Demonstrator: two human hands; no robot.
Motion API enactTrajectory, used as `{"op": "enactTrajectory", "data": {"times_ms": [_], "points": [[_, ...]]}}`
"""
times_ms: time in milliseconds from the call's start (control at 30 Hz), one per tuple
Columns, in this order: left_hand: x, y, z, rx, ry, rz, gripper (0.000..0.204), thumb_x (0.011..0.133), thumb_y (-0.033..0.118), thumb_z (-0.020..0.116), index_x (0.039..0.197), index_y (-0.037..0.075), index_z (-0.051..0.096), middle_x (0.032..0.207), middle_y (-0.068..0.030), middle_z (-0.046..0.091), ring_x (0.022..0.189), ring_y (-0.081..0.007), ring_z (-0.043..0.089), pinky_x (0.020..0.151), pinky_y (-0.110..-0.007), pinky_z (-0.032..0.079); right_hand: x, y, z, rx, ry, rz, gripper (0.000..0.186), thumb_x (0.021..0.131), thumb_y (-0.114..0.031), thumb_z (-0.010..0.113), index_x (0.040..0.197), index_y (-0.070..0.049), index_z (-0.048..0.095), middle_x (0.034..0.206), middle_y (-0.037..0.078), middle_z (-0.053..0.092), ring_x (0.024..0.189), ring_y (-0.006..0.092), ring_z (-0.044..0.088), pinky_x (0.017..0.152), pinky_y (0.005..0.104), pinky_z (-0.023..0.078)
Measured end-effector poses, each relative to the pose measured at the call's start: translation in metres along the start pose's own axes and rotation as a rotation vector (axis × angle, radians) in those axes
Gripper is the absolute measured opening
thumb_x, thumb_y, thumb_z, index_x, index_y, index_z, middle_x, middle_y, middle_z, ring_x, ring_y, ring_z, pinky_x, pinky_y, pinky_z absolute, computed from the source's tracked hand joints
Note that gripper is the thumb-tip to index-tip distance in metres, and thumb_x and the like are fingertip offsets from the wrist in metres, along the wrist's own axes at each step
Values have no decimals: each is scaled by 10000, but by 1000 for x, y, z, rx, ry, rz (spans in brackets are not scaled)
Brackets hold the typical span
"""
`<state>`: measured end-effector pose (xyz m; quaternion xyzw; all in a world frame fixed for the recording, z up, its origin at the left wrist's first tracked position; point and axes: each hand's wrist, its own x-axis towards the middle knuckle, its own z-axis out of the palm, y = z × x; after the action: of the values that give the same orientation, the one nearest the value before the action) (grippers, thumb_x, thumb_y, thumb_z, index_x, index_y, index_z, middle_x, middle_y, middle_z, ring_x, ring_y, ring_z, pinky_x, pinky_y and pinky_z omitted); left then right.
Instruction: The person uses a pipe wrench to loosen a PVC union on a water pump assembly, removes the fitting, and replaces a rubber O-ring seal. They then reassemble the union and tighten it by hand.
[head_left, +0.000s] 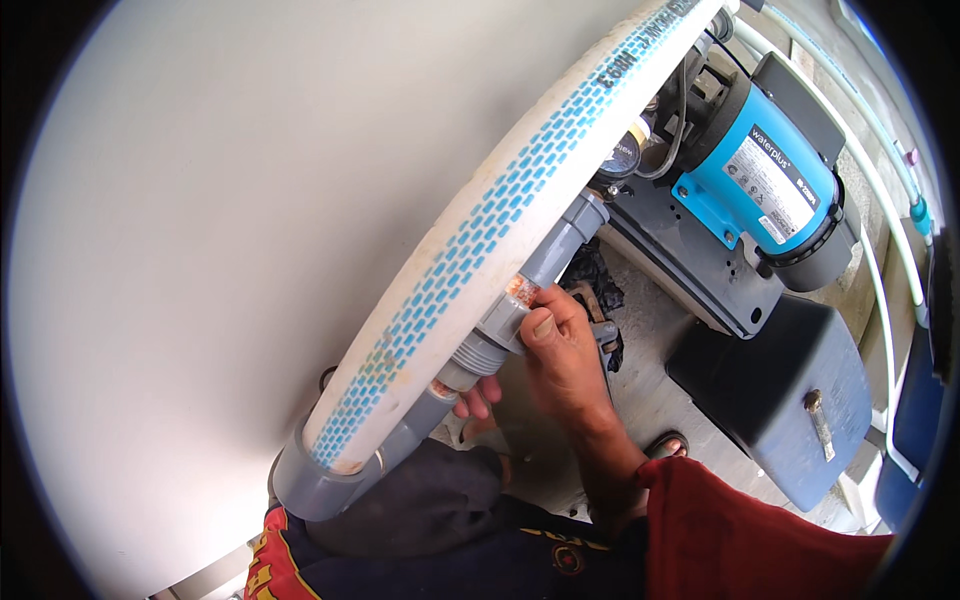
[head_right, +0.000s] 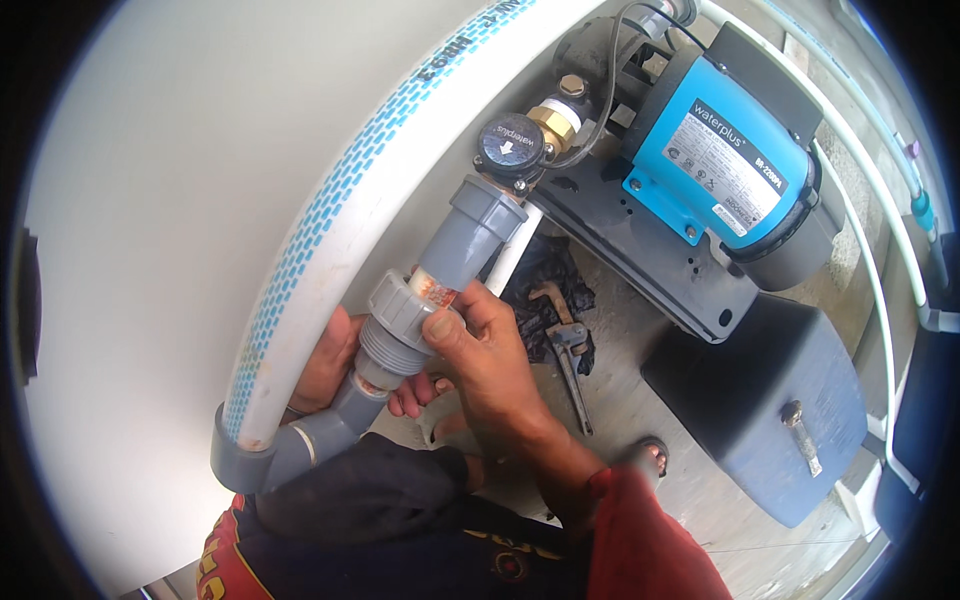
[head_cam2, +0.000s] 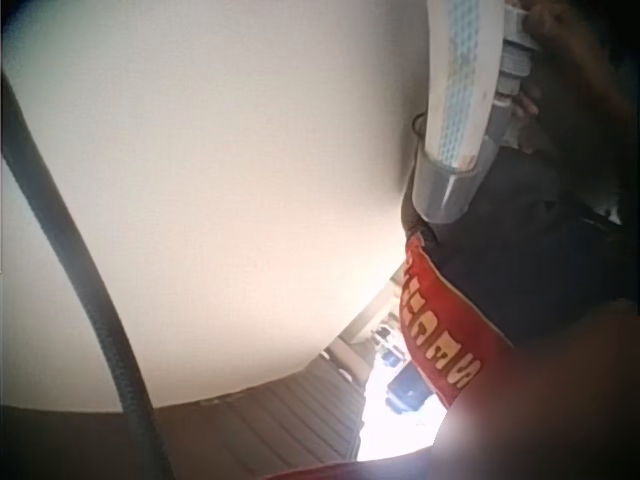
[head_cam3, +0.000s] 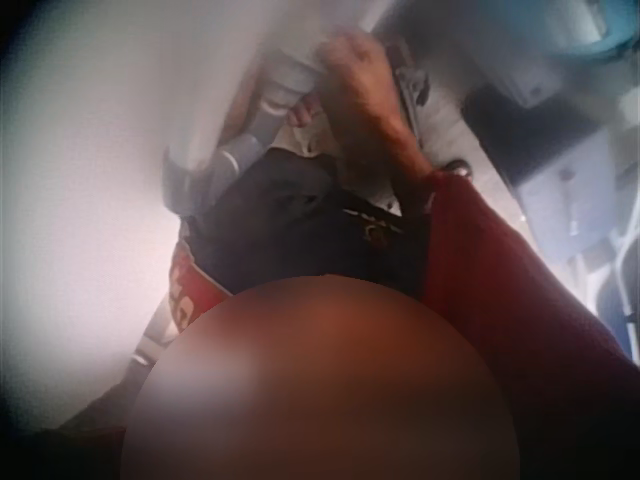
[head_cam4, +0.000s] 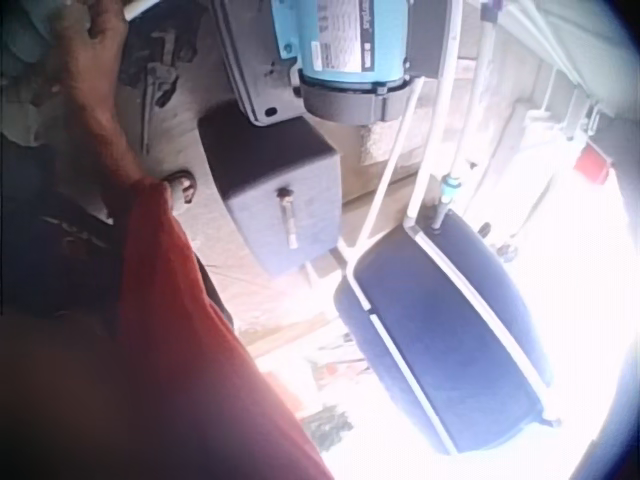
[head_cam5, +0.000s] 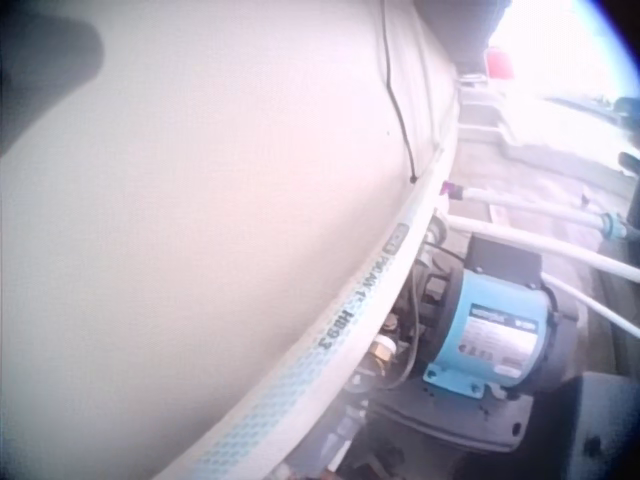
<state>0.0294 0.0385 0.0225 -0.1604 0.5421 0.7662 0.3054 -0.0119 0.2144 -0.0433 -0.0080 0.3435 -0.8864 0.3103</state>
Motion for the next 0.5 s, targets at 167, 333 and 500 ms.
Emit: {"op": "enactTrajectory", "data": {"times_ms": [167,333,500], "points": [[-3,-3,1,-4,-12,-4,926,854,804,383,1308,1,464,852,-146,658,641,-188,658,587,-294,553,5,-1,-2,-39,-24,-39,694,842,-511,735,1280,-14,528,945,79,661,641,120,624,528,225,480],[-6,-5,1,-7,-17,-8,934,844,813,382,1307,7,464,844,-144,658,636,-190,659,584,-294,555,4,-6,-2,14,-99,52,767,799,-490,783,1314,-10,480,944,110,664,644,163,655,532,251,521],[-8,-3,1,20,-19,-9,941,834,823,381,1306,12,464,835,-142,659,631,-192,660,580,-293,557,3,-7,0,3,-100,95,835,763,-524,800,1338,-32,448,932,113,661,613,181,656,518,259,526]]}}
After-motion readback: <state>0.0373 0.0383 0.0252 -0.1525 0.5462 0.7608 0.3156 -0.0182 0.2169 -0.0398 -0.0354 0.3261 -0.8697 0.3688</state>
